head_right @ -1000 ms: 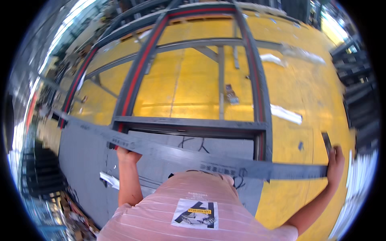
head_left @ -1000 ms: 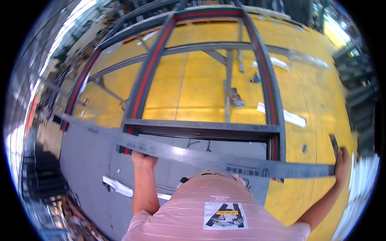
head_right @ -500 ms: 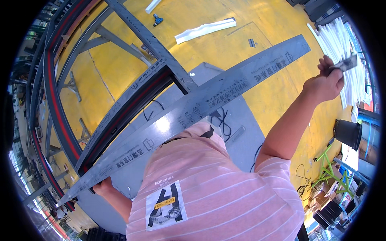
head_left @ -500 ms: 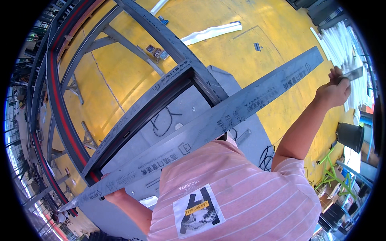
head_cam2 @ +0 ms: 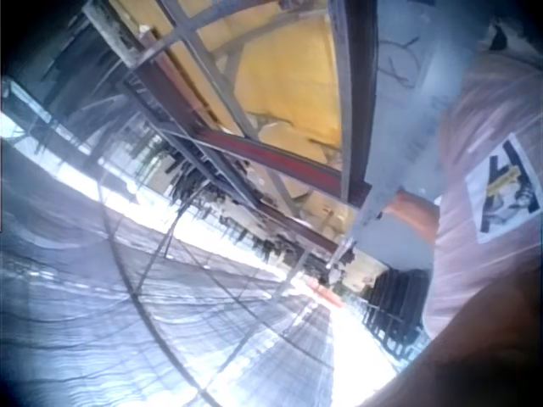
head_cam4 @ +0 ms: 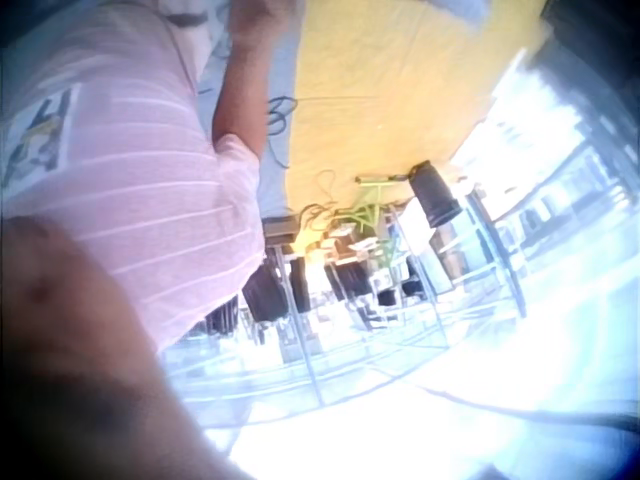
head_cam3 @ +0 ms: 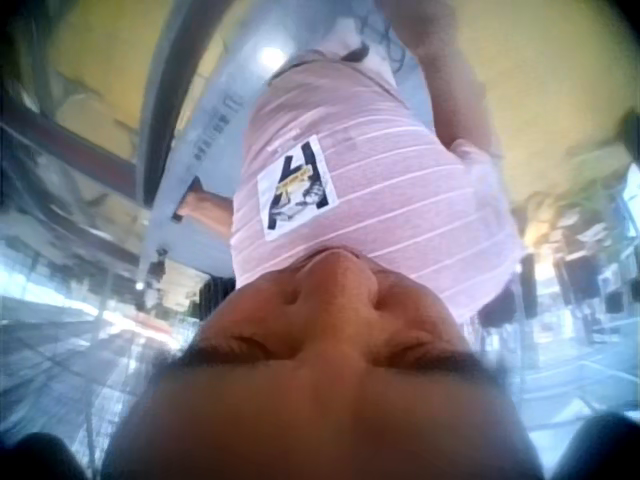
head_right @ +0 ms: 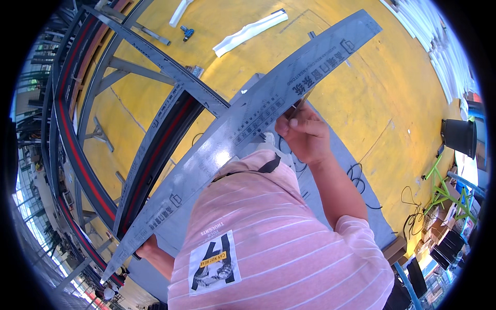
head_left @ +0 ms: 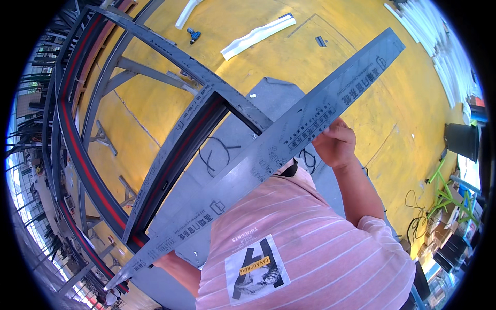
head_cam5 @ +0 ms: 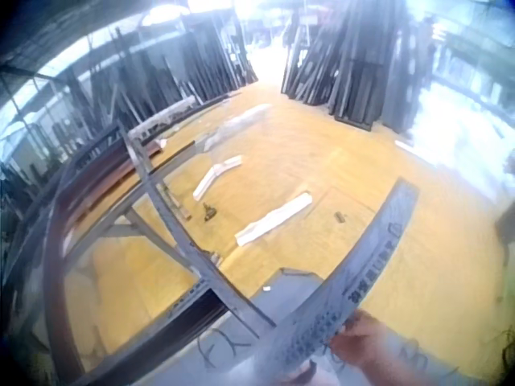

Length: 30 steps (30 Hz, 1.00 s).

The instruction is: The person measures metal window frame components on a fabrication floor using a square and a small metal piece, marking points on the frame with a writing tool.

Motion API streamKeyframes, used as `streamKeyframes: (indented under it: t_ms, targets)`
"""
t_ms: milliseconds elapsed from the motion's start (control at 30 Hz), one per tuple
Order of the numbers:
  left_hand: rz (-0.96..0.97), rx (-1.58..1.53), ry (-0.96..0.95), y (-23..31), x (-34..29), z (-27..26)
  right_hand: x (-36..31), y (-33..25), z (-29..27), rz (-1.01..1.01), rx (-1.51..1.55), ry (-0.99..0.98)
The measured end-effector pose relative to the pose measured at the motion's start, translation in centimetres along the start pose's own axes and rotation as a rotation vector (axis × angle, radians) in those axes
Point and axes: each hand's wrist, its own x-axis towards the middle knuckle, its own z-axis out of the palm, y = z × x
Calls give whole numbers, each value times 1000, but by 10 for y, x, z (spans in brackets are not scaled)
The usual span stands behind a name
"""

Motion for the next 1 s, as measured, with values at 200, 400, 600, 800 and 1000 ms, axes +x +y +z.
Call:
streamKeyframes:
  t_ms: [200, 400, 600, 800, 1000]
  targets:
    - [-89, -54, -57, 14, 22, -19, -8, 14, -4, 3, -53, -110]
    - [-232, -137, -105, 34, 51, -41, -5, 25, -1, -69, -144, -100]
    - [-1019, -588, -36, 68, 107, -70, 10, 20, 4, -47, -197, -164]
    - [-80, -15, -66, 12, 8, -5, 14, 22, 6, -77, -226, -143]
    - [-194, -118, -135, 25, 38, -10, 24, 22, 14, -47, -302, -72]
